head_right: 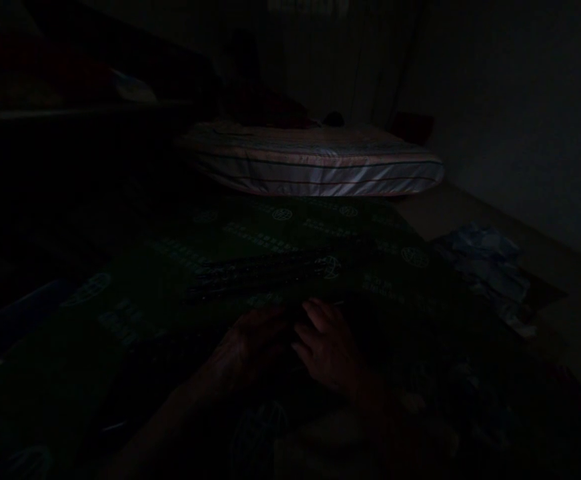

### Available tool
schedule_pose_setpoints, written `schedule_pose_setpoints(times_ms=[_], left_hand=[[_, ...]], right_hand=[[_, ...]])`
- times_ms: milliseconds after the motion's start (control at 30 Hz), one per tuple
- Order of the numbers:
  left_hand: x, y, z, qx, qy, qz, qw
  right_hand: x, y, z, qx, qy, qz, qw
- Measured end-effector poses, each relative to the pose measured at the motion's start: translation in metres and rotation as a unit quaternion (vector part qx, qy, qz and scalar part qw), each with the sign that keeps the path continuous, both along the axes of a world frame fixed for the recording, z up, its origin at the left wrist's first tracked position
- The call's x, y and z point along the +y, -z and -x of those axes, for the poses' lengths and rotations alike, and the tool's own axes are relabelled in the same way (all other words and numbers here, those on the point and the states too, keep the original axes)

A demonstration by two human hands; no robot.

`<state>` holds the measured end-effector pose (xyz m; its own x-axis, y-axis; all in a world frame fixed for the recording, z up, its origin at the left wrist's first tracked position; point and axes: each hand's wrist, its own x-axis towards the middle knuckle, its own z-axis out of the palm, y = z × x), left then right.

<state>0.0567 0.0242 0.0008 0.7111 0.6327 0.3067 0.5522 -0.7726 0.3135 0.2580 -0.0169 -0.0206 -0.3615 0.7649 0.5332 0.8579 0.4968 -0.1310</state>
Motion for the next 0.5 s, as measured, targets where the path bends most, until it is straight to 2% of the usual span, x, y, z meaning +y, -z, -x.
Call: schedule_pose_setpoints(times_ms=[167,367,500], left_hand=[[0.0,-0.001,0.001,0.006,0.0,0.008,1.0],[0.001,-0.001,0.002,0.006,-0.009,0.01,1.0],[0.001,0.001,0.002,0.016,-0.011,0.001,1.0]], right_hand=[[0.004,-0.002,-0.004,0.037,0.001,-0.011,0.999],[0.013,0.0,-0.02,0.139,0.055,-0.073,0.986],[0.014,0.001,-0.021,0.152,0.059,-0.067,0.984]])
